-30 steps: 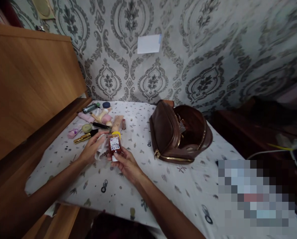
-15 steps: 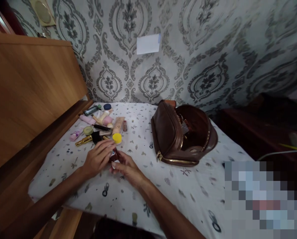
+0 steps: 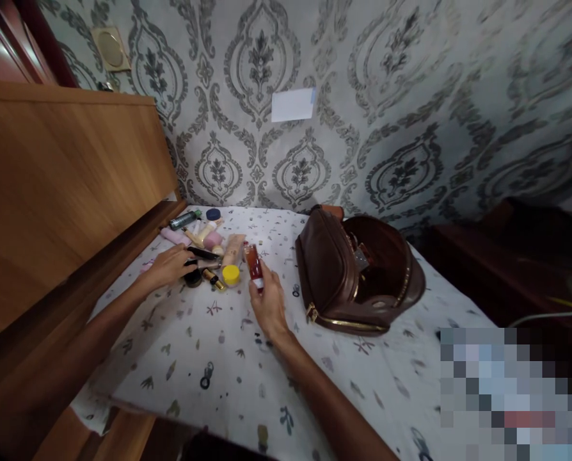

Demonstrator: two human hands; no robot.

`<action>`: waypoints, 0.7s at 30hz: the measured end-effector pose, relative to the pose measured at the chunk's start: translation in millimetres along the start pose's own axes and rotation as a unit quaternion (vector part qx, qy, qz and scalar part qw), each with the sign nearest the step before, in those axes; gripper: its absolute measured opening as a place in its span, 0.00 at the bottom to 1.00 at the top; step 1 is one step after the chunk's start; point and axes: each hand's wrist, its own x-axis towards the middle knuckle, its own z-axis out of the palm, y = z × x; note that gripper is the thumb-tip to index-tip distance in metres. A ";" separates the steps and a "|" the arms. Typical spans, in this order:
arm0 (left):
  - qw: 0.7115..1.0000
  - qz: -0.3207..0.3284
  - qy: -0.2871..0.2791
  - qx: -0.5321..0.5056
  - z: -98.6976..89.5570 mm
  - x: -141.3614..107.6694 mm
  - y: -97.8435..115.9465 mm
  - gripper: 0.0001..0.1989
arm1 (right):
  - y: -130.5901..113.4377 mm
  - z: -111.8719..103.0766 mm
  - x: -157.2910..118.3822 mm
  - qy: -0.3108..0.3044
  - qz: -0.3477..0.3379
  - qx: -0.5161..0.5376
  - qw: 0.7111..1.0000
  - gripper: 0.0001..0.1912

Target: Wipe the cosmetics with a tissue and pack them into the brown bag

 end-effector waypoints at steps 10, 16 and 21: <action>0.990 -0.022 -0.129 0.047 -2.7 42.4 25.4 0.14 | 28.4 7.2 -8.6 -0.059 -0.043 -0.188 0.980 0.25; 0.995 -0.005 -0.085 0.050 -27.5 29.4 32.3 0.12 | 4.2 -3.2 -11.1 0.010 -0.042 -0.113 0.993 0.17; 0.997 0.035 -0.023 0.067 -56.7 -7.2 52.1 0.11 | -29.6 -6.0 -15.7 -0.022 0.010 0.062 0.998 0.14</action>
